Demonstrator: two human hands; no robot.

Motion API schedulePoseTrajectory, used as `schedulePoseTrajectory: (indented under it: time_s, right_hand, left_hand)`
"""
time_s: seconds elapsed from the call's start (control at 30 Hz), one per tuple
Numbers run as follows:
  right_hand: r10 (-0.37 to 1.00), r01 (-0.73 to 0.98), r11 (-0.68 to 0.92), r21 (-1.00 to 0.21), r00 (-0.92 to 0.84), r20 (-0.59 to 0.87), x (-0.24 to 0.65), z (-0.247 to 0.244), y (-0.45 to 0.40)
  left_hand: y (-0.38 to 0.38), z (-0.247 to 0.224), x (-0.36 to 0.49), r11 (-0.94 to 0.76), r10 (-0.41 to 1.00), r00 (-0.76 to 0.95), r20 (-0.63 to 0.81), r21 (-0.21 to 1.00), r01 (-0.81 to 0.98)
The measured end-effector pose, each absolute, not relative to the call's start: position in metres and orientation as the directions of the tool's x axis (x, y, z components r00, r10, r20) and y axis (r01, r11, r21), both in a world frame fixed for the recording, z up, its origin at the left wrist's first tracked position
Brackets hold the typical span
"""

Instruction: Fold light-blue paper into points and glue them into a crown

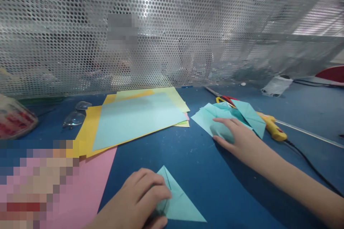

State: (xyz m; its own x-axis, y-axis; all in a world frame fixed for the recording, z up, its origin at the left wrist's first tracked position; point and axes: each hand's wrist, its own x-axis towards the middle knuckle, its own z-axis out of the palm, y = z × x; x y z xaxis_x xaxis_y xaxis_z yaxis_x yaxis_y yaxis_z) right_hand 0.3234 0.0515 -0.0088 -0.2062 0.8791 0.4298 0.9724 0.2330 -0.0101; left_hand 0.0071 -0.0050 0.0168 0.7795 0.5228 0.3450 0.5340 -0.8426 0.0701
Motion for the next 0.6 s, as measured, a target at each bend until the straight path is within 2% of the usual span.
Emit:
schedulePoseTrajectory:
  time_s: [0.1, 0.23, 0.3, 0.37, 0.6]
  right_hand:
    - [0.838, 0.929, 0.371, 0.006, -0.337, 0.429, 0.310, -0.003, 0.045]
    - [0.718, 0.831, 0.516, 0.208, -0.552, 0.423, 0.291, -0.002, 0.034]
    - [0.698, 0.798, 0.514, 0.316, -0.603, 0.386, 0.287, -0.006, 0.033]
    - [0.713, 0.793, 0.482, 0.372, -0.602, 0.359, 0.288, -0.010, 0.035]
    - [0.724, 0.802, 0.385, 0.457, -0.569, 0.389, 0.295, -0.011, 0.037]
  left_hand:
    - [-0.002, 0.020, 0.013, -0.844, 0.509, 0.777, 0.370, 0.041, 0.534]
    - [0.000, 0.020, 0.016, -0.851, 0.492, 0.781, 0.384, 0.024, 0.524]
    - [0.001, 0.019, 0.017, -0.855, 0.484, 0.784, 0.389, 0.016, 0.519]
    - [0.002, 0.018, 0.017, -0.857, 0.476, 0.786, 0.394, 0.008, 0.515]
    - [0.002, 0.011, 0.015, -0.860, 0.459, 0.786, 0.414, -0.017, 0.511]
